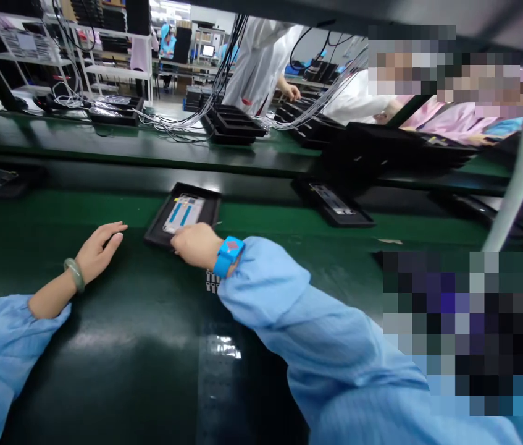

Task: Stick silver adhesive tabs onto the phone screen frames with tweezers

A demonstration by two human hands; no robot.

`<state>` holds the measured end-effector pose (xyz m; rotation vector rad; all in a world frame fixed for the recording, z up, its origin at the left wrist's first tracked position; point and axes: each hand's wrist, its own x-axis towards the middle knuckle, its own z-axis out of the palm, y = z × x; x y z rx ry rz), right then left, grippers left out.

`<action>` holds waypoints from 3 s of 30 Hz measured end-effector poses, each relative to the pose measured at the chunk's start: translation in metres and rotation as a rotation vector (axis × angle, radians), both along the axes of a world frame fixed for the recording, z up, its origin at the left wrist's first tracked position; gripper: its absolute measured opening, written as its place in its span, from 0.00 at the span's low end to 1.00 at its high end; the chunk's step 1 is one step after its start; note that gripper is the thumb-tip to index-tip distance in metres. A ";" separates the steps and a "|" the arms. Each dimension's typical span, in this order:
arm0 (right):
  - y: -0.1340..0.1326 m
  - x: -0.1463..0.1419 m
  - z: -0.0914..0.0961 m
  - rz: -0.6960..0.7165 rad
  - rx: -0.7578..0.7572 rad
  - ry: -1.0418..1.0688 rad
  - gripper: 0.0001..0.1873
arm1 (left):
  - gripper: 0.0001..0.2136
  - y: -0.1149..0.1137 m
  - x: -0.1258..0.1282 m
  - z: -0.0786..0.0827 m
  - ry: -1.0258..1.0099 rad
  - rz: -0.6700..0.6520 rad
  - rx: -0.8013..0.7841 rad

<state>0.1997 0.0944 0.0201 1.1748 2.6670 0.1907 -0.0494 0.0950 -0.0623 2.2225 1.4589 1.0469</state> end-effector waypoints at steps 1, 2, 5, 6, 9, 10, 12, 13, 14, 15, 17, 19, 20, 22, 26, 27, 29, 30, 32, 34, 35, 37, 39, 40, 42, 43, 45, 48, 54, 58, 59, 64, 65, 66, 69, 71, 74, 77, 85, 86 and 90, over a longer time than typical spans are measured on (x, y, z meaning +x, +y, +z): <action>-0.014 -0.010 -0.001 0.102 -0.030 0.018 0.07 | 0.18 -0.004 -0.006 0.000 0.001 0.002 0.006; -0.028 -0.019 -0.002 0.183 -0.047 0.037 0.07 | 0.18 -0.009 -0.012 0.000 0.003 0.006 0.011; -0.078 -0.039 -0.005 0.353 -0.092 0.082 0.08 | 0.19 -0.018 -0.027 0.000 0.018 0.023 0.012; -0.095 -0.044 -0.004 0.405 -0.117 0.104 0.09 | 0.19 -0.019 -0.031 0.000 0.023 0.030 0.007; -0.140 -0.050 0.002 0.514 -0.232 0.193 0.09 | 0.21 -0.025 -0.039 0.000 0.052 0.037 -0.029; -0.150 -0.050 0.006 0.544 -0.293 0.235 0.09 | 0.22 -0.028 -0.040 0.000 0.071 0.028 -0.050; -0.157 -0.046 0.014 0.563 -0.446 0.391 0.08 | 0.21 -0.035 -0.040 0.000 0.126 -0.008 -0.100; -0.154 -0.042 0.018 0.534 -0.521 0.514 0.09 | 0.20 -0.039 -0.040 0.000 0.156 -0.027 -0.122; -0.149 -0.036 0.021 0.469 -0.587 0.662 0.10 | 0.19 -0.044 -0.039 -0.001 0.182 -0.040 -0.137; -0.141 -0.030 0.023 0.363 -0.630 0.828 0.10 | 0.18 -0.049 -0.038 -0.001 0.204 -0.045 -0.144; -0.124 -0.018 0.022 0.061 -0.637 1.164 0.13 | 0.17 -0.060 -0.036 -0.001 0.231 -0.041 -0.148; -0.111 -0.009 0.015 -0.234 -0.616 1.468 0.20 | 0.18 -0.071 -0.034 0.000 0.244 -0.024 -0.145; -0.107 -0.007 0.010 -0.361 -0.623 1.586 0.22 | 0.18 -0.076 -0.033 0.000 0.253 -0.013 -0.139; -0.106 -0.010 -0.003 -0.562 -0.693 1.769 0.24 | 0.17 -0.087 -0.032 0.001 0.280 0.018 -0.119; -0.117 -0.026 -0.026 -0.746 -0.939 1.975 0.25 | 0.16 -0.106 -0.027 0.000 0.327 0.074 -0.101; -0.119 -0.030 -0.030 -0.759 -0.998 1.994 0.24 | 0.16 -0.110 -0.025 0.000 0.331 0.078 -0.104; -0.123 -0.036 -0.036 -0.770 -1.096 1.996 0.18 | 0.17 -0.114 -0.024 -0.001 0.335 0.077 -0.109; -0.124 -0.038 -0.038 -0.765 -1.128 1.984 0.15 | 0.17 -0.116 -0.024 -0.002 0.335 0.075 -0.111; -0.126 -0.042 -0.041 -0.737 -1.148 1.956 0.14 | 0.18 -0.120 -0.025 -0.001 0.325 0.076 -0.108; -0.127 -0.045 -0.043 -0.708 -1.115 1.928 0.15 | 0.17 -0.124 -0.026 0.002 0.300 0.066 -0.079; -0.128 -0.046 -0.044 -0.697 -1.073 1.912 0.15 | 0.17 -0.126 -0.027 0.004 0.286 0.044 -0.051; -0.127 -0.049 -0.046 -0.671 -0.953 1.873 0.14 | 0.15 -0.131 -0.028 0.009 0.267 -0.038 0.019; -0.126 -0.051 -0.048 -0.643 -0.848 1.823 0.14 | 0.11 -0.135 -0.029 0.013 0.272 -0.138 0.068; -0.124 -0.052 -0.048 -0.632 -0.813 1.800 0.13 | 0.09 -0.136 -0.028 0.014 0.280 -0.173 0.074; -0.122 -0.054 -0.050 -0.628 -0.781 1.771 0.12 | 0.06 -0.138 -0.027 0.014 0.295 -0.210 0.051; -0.120 -0.055 -0.050 -0.633 -0.771 1.761 0.12 | 0.06 -0.138 -0.026 0.014 0.298 -0.218 0.031; -0.118 -0.058 -0.051 -0.645 -0.760 1.740 0.11 | 0.05 -0.138 -0.025 0.012 0.292 -0.223 -0.002; -0.117 -0.060 -0.052 -0.639 -0.764 1.691 0.10 | 0.05 -0.136 -0.024 0.011 0.270 -0.223 -0.028; -0.116 -0.061 -0.052 -0.618 -0.732 1.644 0.08 | 0.05 -0.135 -0.025 0.011 0.256 -0.257 -0.068; -0.116 -0.060 -0.053 -0.597 -0.725 1.619 0.07 | 0.05 -0.136 -0.024 0.012 0.240 -0.244 -0.086; -0.116 -0.059 -0.053 -0.594 -0.721 1.615 0.07 | 0.04 -0.136 -0.024 0.012 0.235 -0.241 -0.087; -0.115 -0.059 -0.054 -0.578 -0.708 1.595 0.07 | 0.05 -0.136 -0.024 0.012 0.220 -0.243 -0.081; -0.115 -0.059 -0.054 -0.575 -0.706 1.593 0.07 | 0.05 -0.135 -0.024 0.011 0.219 -0.247 -0.078; -0.115 -0.059 -0.054 -0.574 -0.705 1.592 0.07 | 0.05 -0.135 -0.024 0.011 0.218 -0.251 -0.074; -0.114 -0.059 -0.053 -0.565 -0.699 1.589 0.06 | 0.06 -0.135 -0.025 0.011 0.216 -0.256 -0.064; -0.114 -0.059 -0.054 -0.557 -0.701 1.588 0.06 | 0.05 -0.135 -0.025 0.011 0.218 -0.255 -0.063; -0.114 -0.059 -0.054 -0.549 -0.703 1.586 0.06 | 0.05 -0.135 -0.024 0.011 0.224 -0.247 -0.067; -0.114 -0.059 -0.054 -0.540 -0.681 1.556 0.06 | 0.05 -0.136 -0.024 0.011 0.228 -0.246 -0.067; -0.116 -0.058 -0.055 -0.519 -0.632 1.497 0.06 | 0.05 -0.136 -0.025 0.011 0.235 -0.244 -0.067; -0.117 -0.058 -0.056 -0.514 -0.626 1.492 0.05 | 0.05 -0.136 -0.025 0.011 0.236 -0.243 -0.067; -0.117 -0.057 -0.057 -0.504 -0.584 1.452 0.05 | 0.07 -0.135 -0.026 0.010 0.248 -0.255 -0.051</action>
